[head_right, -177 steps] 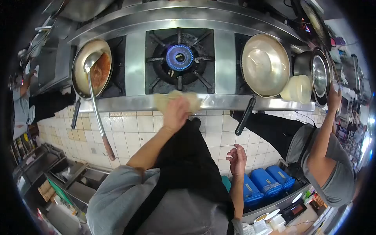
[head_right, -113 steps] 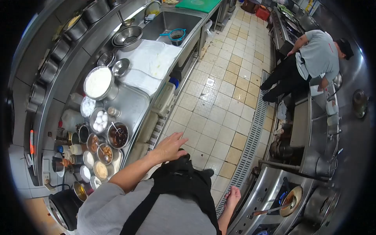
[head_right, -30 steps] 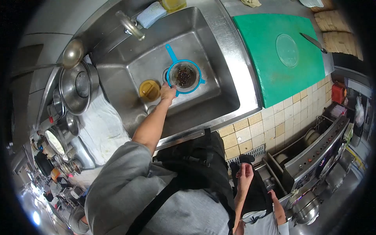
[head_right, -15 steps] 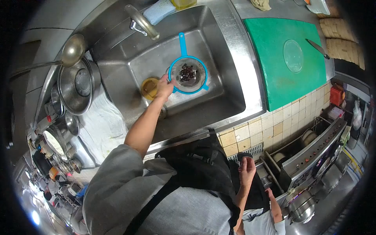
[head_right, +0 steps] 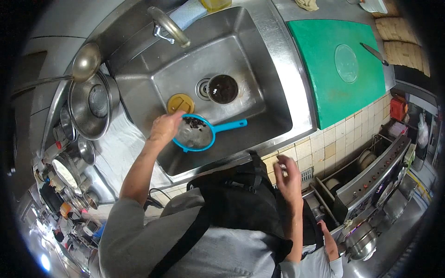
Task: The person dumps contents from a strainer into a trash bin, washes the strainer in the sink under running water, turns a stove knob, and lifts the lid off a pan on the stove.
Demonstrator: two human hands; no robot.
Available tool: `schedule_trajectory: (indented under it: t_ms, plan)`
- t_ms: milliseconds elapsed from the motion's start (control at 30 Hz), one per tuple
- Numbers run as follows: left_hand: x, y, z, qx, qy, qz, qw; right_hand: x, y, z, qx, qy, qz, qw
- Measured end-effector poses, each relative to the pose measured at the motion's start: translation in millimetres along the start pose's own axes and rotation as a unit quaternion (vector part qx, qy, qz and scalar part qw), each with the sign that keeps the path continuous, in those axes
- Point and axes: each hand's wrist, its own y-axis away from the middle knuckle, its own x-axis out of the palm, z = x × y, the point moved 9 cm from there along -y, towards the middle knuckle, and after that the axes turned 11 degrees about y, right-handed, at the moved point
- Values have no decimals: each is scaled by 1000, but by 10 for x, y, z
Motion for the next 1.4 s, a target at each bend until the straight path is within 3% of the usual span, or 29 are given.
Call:
schedule_trajectory:
  t_ms: [33, 100, 300, 433, 500, 633, 700, 800, 900, 1000, 1067, 1100, 1167, 1333, 1367, 1400]
  plan:
    - [18, 10, -76, -17, -25, 33, 999, 20, -146, 128, -1, 0, 0, 1000]
    - [118, -1, -83, 18, -19, 22, 999, 184, -367, 627, -162, 95, 44, 981]
    - [41, -39, -340, 78, -29, 23, 996, 751, -699, 992, -236, 127, 154, 951]
    - [-203, -65, -512, 97, -24, 24, 995, 1003, -714, 920, -239, 179, 191, 935]
    - [-268, -77, -538, 100, -9, 25, 995, 1117, -666, 829, -180, 159, 295, 925]
    - [-315, -48, -580, 123, 25, 20, 992, 1088, -641, 840, -211, 150, 302, 917]
    - [-323, -7, -652, 133, 44, 16, 990, 1108, -558, 838, -189, 114, 378, 899]
    - [-328, 69, -820, 140, 30, 5, 990, 1022, -455, 889, -222, 75, 364, 901]
    - [-301, 116, -1046, 167, 49, 2, 985, 1029, -409, 781, -191, 57, 389, 899]
    - [-319, 166, -1262, 214, 26, -14, 976, 927, -394, 735, -209, 36, 327, 921]
    - [-561, 282, -1390, 244, 42, -125, 961, 801, -365, 721, -202, 24, 308, 929]
    - [-585, 333, -1409, 248, 41, -124, 960, 732, -363, 707, -196, 11, 293, 936]
    - [-783, 498, -1333, 234, 20, -204, 951, 733, -350, 559, -172, -40, 310, 934]
    - [-589, 738, -580, 87, 164, -144, 972, 565, -364, 191, -91, -211, 315, 921]
    - [-495, 833, -486, -5, 214, -121, 969, 610, -367, 91, -59, -261, 340, 901]
    - [-389, 921, -438, 8, 246, -121, 962, 651, -365, 28, -33, -312, 368, 875]
